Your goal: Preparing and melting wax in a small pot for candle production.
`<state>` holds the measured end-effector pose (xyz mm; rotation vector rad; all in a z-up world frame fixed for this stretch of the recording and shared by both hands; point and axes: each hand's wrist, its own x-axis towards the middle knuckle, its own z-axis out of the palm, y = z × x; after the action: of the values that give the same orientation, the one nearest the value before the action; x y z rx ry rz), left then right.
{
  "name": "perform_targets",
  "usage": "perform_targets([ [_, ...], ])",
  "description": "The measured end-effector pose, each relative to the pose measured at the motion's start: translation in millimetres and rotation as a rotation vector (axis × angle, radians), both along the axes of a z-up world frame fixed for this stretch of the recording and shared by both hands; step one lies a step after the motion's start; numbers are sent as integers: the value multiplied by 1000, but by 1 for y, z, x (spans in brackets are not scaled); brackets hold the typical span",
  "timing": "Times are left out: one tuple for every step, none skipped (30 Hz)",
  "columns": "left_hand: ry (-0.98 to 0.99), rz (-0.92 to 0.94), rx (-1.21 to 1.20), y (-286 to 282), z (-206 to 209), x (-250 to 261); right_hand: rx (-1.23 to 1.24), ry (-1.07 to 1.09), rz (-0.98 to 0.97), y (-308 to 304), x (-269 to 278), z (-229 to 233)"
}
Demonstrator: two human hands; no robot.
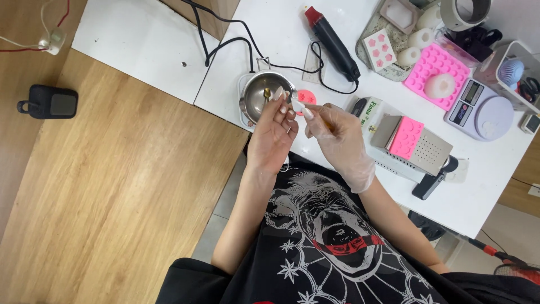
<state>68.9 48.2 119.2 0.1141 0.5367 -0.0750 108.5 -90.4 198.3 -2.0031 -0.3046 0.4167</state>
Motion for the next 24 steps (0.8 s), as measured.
perform_targets([
  [25, 6, 11, -2, 3, 2, -16, -10, -23, -1, 1, 0],
  [49, 12, 22, -3, 7, 3, -32, -19, -47, -2, 1, 1],
  [52, 9, 23, -5, 8, 3, -31, -17, -50, -5, 2, -2],
  [29, 4, -2, -7, 9, 3, -42, -76, -50, -7, 3, -4],
  [7, -1, -28, -8, 11, 3, -54, -136, -50, -10, 3, -7],
  [9, -3, -27, -10, 15, 4, -54, -134, -52, -10, 4, -7],
  [33, -27, -58, -12, 19, 5, -60, -173, -57, -11, 6, -6],
  [58, -50, -88, -14, 23, 6, -67, -213, -63, -12, 7, -5],
  [59, -50, -88, -16, 25, 7, -66, -211, -63, -13, 9, -4],
  [78, -51, -100, -19, 26, 7, -85, -222, -66, -14, 10, -2],
  [97, -50, -112, -20, 27, 8, -104, -233, -68, -14, 11, 0],
  [98, -49, -112, -21, 27, 8, -103, -231, -67, -15, 11, 1],
  [108, -46, -118, -22, 27, 9, -120, -246, -57, -16, 11, 1],
  [118, -42, -124, -23, 27, 10, -137, -261, -48, -16, 12, 2],
  [119, -42, -123, -23, 28, 10, -136, -260, -48, -17, 11, 2],
  [116, -39, -119, -24, 28, 9, -142, -274, -43, -17, 11, 1],
  [113, -38, -115, -24, 29, 9, -149, -287, -38, -17, 11, 1],
  [115, -38, -113, -25, 29, 9, -147, -286, -39, -18, 10, -1],
  [113, -35, -108, -25, 28, 9, -138, -284, -47, -19, 10, -2],
  [111, -31, -103, -26, 28, 9, -129, -282, -54, -19, 9, -3],
  [112, -33, -103, -26, 28, 9, -129, -282, -56, -20, 9, -3],
  [116, -38, -105, -26, 29, 9, -130, -284, -61, -20, 9, -3],
  [120, -42, -108, -27, 29, 9, -131, -287, -66, -20, 9, -3],
  [119, -43, -107, -27, 27, 9, -131, -287, -67, -20, 9, -3],
])
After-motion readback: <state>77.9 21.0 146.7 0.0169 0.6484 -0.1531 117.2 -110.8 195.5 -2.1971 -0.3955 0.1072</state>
